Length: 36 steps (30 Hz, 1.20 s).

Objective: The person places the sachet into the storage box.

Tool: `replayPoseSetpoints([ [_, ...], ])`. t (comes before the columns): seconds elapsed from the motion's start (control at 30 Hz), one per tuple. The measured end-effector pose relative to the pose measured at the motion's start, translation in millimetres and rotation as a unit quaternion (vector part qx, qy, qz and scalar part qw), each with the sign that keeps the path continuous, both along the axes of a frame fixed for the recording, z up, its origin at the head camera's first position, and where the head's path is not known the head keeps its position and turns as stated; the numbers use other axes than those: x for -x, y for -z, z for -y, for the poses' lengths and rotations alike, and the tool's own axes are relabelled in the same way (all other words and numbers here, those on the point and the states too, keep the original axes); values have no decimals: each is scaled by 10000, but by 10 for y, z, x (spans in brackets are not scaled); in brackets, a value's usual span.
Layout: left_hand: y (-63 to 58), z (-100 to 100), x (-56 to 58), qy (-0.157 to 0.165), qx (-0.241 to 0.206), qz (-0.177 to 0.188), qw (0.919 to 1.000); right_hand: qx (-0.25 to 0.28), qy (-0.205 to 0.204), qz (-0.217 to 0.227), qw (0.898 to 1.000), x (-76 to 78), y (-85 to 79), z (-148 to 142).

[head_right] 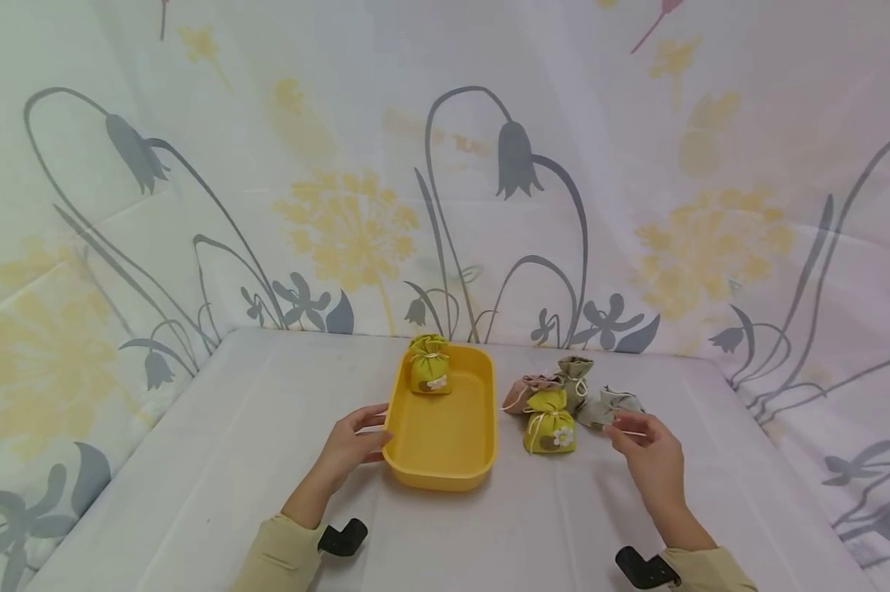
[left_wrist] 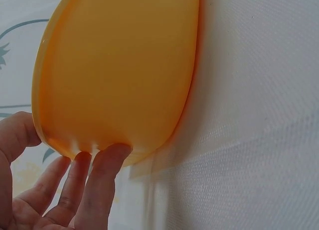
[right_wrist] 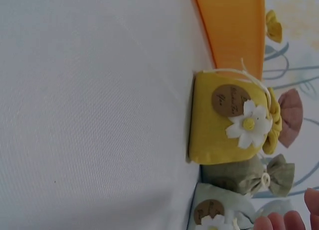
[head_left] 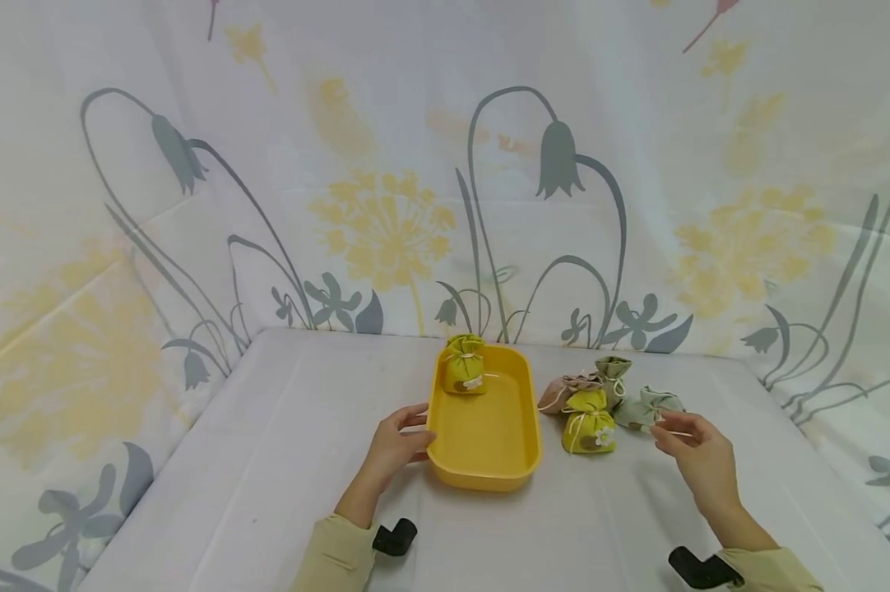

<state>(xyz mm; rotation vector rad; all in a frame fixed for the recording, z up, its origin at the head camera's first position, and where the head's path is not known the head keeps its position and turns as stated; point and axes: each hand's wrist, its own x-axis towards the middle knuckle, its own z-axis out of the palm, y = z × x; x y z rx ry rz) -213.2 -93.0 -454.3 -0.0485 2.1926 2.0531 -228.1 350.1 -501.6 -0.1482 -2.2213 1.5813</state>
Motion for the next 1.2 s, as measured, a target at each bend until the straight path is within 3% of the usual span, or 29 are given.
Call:
replayPoseSetpoints([
  [0.13, -53, -4, -31, 25, -20, -13, 10000, 41, 74, 43, 10000, -44, -70, -23],
  [0.33, -235, -21, -124, 77, -32, -19, 10000, -84, 332, 225, 9992, -105, -179, -44],
  [0.47, -309, -29, -177, 74, 12, -7, 10000, 94, 448, 272, 9986, -188, -353, 41],
  [0.63, -308, -33, -180, 40, 24, -15, 10000, 222, 556, 366, 9975, -240, -468, 71],
  [0.73, -306, -34, -177, 44, 8, -16, 10000, 79, 669, 481, 9966, -226, -467, 33],
  [0.9, -316, -32, -177, 33, 9, -4, 10000, 422, 534, 674, 9954, -193, -469, -15],
  [1.07, -280, -30, -149, 57, 34, 9, 10000, -15, 608, 912, 9940, -148, -532, 35],
  [1.2, -146, -14, -76, 27, -16, 10, 10000, -495, 378, 939, 9936, -86, -584, 71],
])
